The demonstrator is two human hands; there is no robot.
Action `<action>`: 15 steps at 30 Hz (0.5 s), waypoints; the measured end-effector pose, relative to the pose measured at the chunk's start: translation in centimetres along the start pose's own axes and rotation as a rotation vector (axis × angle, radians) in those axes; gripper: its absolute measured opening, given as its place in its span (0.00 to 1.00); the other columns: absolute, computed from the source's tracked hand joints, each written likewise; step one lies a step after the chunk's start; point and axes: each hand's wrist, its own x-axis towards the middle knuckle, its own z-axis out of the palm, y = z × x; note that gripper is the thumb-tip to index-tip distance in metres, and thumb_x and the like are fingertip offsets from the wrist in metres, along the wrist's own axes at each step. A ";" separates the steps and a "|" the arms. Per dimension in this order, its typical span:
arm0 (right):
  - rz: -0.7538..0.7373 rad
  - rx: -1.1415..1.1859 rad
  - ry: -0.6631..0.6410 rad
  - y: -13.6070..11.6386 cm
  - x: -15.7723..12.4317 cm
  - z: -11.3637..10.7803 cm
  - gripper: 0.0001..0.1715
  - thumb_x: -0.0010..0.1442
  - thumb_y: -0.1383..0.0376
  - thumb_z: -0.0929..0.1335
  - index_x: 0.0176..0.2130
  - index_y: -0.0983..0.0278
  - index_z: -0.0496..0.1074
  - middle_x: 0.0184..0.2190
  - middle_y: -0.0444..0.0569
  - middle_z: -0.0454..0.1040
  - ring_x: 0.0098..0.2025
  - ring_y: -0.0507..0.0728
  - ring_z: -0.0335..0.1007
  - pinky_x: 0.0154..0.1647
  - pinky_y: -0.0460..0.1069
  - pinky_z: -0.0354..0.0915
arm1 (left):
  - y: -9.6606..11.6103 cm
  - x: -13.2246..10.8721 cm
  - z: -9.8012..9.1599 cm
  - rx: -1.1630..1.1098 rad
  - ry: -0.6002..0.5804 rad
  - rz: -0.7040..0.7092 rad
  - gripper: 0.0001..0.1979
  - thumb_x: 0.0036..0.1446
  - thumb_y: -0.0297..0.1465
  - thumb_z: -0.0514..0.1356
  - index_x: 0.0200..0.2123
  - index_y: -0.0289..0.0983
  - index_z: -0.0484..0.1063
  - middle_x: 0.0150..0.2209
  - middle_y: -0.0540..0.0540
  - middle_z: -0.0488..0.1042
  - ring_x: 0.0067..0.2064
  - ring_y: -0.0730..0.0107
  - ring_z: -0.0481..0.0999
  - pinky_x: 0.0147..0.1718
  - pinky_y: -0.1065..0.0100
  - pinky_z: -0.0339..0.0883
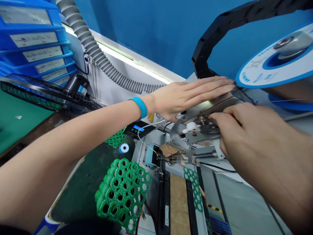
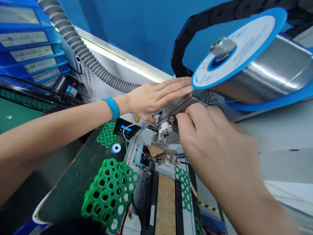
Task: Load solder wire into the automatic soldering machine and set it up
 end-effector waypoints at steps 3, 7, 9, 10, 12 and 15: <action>0.029 0.021 0.056 -0.2 0.0 0.2 0.12 0.56 0.74 0.57 0.29 0.64 0.66 0.26 0.49 0.62 0.30 0.57 0.54 0.19 0.47 0.43 | 0.0 0.0 -0.1 0.007 -0.012 0.006 0.42 0.54 0.40 0.44 0.62 0.19 0.26 0.66 0.39 0.21 0.65 0.52 0.29 0.61 0.60 0.46; 0.048 0.028 0.139 -1.1 -0.2 0.5 0.14 0.60 0.70 0.58 0.28 0.65 0.67 0.25 0.49 0.62 0.29 0.58 0.54 0.21 0.48 0.48 | -0.1 -0.2 -0.1 0.023 -0.015 0.014 0.43 0.54 0.39 0.44 0.61 0.20 0.24 0.65 0.39 0.19 0.65 0.50 0.29 0.60 0.57 0.48; 0.110 0.018 0.218 -1.7 -0.3 0.9 0.14 0.61 0.67 0.59 0.26 0.65 0.68 0.24 0.49 0.63 0.29 0.58 0.54 0.23 0.48 0.51 | -0.1 -0.2 -0.1 0.025 -0.010 0.021 0.43 0.54 0.38 0.45 0.61 0.19 0.24 0.65 0.37 0.20 0.65 0.50 0.29 0.60 0.56 0.49; 0.151 0.010 0.255 -2.1 -0.3 1.1 0.14 0.60 0.67 0.61 0.26 0.65 0.69 0.23 0.50 0.63 0.29 0.58 0.54 0.24 0.48 0.52 | -0.1 -0.2 -0.1 0.026 -0.005 0.024 0.42 0.54 0.38 0.45 0.61 0.19 0.24 0.65 0.37 0.21 0.65 0.50 0.29 0.60 0.56 0.49; 0.231 -0.004 0.316 -2.8 -0.2 1.5 0.12 0.58 0.67 0.63 0.26 0.66 0.70 0.22 0.50 0.64 0.28 0.57 0.54 0.25 0.48 0.53 | -0.1 -0.2 0.0 0.027 0.005 0.027 0.42 0.54 0.38 0.45 0.61 0.19 0.25 0.65 0.37 0.21 0.65 0.51 0.29 0.60 0.56 0.51; 0.296 0.008 0.344 -3.6 -0.6 1.6 0.07 0.55 0.69 0.65 0.29 0.67 0.73 0.23 0.50 0.67 0.28 0.57 0.57 0.25 0.49 0.54 | -0.2 -0.2 0.1 0.033 0.015 0.022 0.42 0.54 0.38 0.46 0.61 0.19 0.25 0.66 0.36 0.22 0.65 0.52 0.29 0.59 0.56 0.53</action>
